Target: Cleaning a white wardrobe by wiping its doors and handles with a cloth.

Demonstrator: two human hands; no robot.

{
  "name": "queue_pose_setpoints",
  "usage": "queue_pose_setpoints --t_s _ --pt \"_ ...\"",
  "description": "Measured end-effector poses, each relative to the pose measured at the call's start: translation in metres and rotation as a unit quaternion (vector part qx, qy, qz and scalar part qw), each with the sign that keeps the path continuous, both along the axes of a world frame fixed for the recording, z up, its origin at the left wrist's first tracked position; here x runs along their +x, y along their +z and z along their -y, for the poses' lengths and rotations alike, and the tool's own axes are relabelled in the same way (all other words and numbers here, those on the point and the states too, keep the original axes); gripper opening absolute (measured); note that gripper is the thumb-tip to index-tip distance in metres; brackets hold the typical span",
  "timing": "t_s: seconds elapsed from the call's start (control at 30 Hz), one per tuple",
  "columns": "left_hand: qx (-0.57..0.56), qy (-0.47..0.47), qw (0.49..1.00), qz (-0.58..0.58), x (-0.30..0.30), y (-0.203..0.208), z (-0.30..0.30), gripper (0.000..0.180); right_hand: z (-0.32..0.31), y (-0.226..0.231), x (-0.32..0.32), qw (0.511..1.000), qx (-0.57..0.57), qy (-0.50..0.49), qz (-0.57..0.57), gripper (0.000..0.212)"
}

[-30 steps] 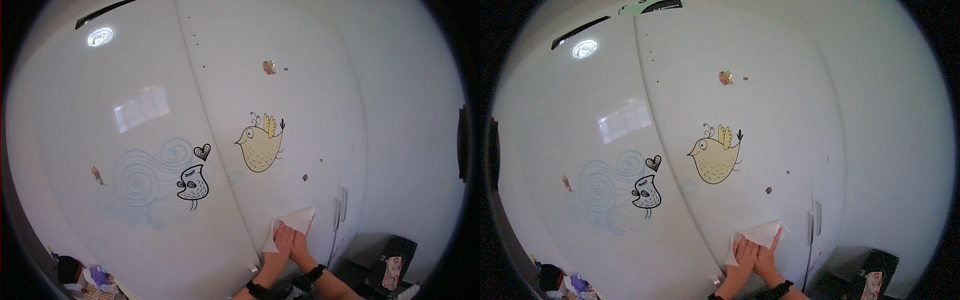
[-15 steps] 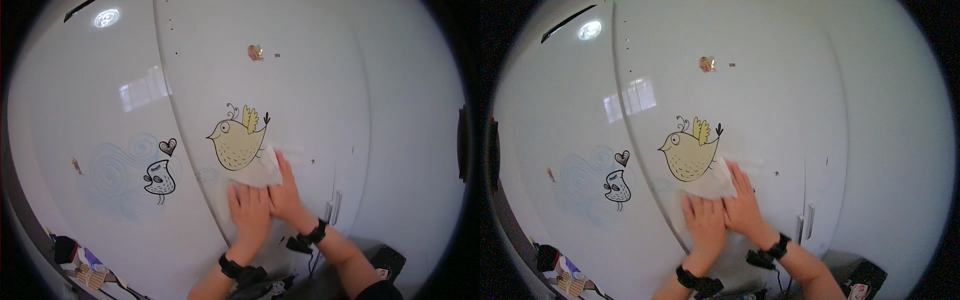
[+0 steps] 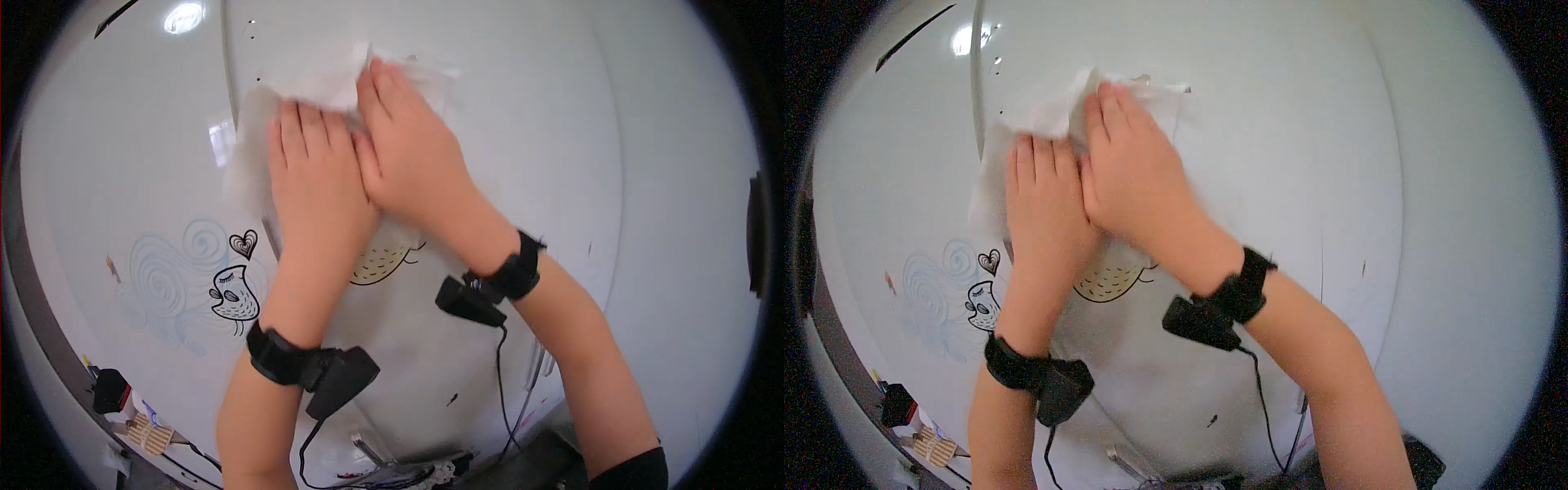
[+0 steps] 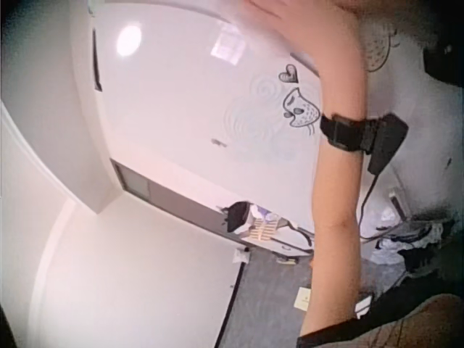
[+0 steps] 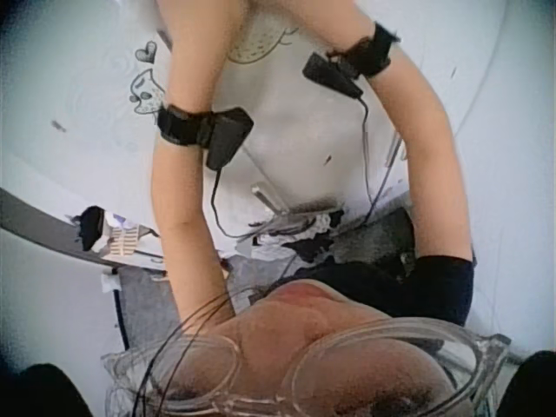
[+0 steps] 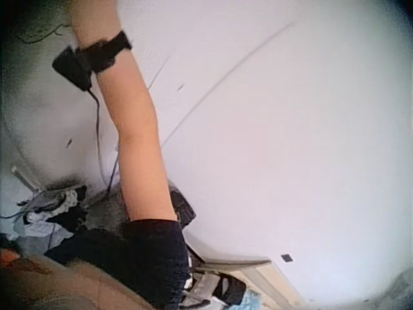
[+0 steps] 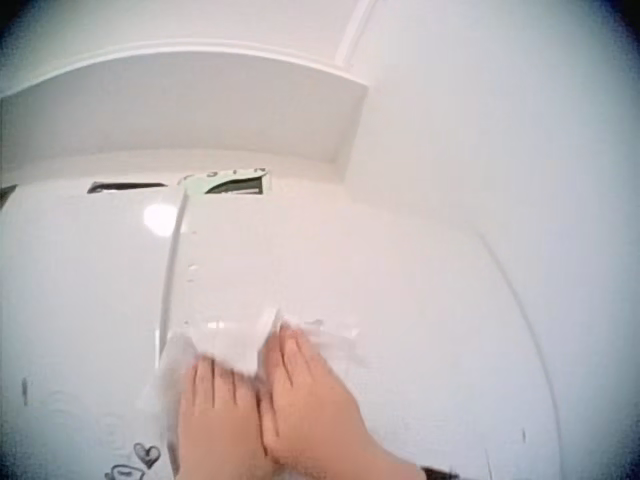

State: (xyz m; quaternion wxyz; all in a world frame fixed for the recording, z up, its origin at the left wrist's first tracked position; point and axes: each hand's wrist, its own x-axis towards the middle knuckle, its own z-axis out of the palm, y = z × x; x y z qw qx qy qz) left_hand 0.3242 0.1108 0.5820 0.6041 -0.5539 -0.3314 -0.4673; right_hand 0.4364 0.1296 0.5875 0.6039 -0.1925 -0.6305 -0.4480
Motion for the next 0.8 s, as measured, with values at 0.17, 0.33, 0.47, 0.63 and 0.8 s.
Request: queue_pose_setpoints --t_s 0.17,0.33,0.47,0.63,0.8 --pt "-0.127 -0.001 0.992 -0.007 0.004 -0.066 0.008 0.035 0.015 -0.065 0.009 0.997 -0.076 0.000 0.009 0.051" --pt "-0.139 0.005 0.990 -0.020 0.000 -0.073 0.015 0.032 0.015 -0.073 0.007 0.992 -0.120 -0.005 0.027 0.054" --pt "-0.096 0.009 0.993 -0.061 -0.008 -0.047 0.008 0.034 0.007 -0.047 0.005 0.997 -0.073 0.011 0.029 0.052" --pt "-0.048 0.058 0.996 -0.039 -0.015 0.037 -0.004 0.039 -0.007 0.041 -0.004 0.998 0.001 0.027 0.056 0.048" --pt "0.024 0.048 0.999 -0.011 -0.024 0.115 -0.019 0.046 -0.036 0.135 -0.012 0.984 0.125 -0.079 0.103 0.048"
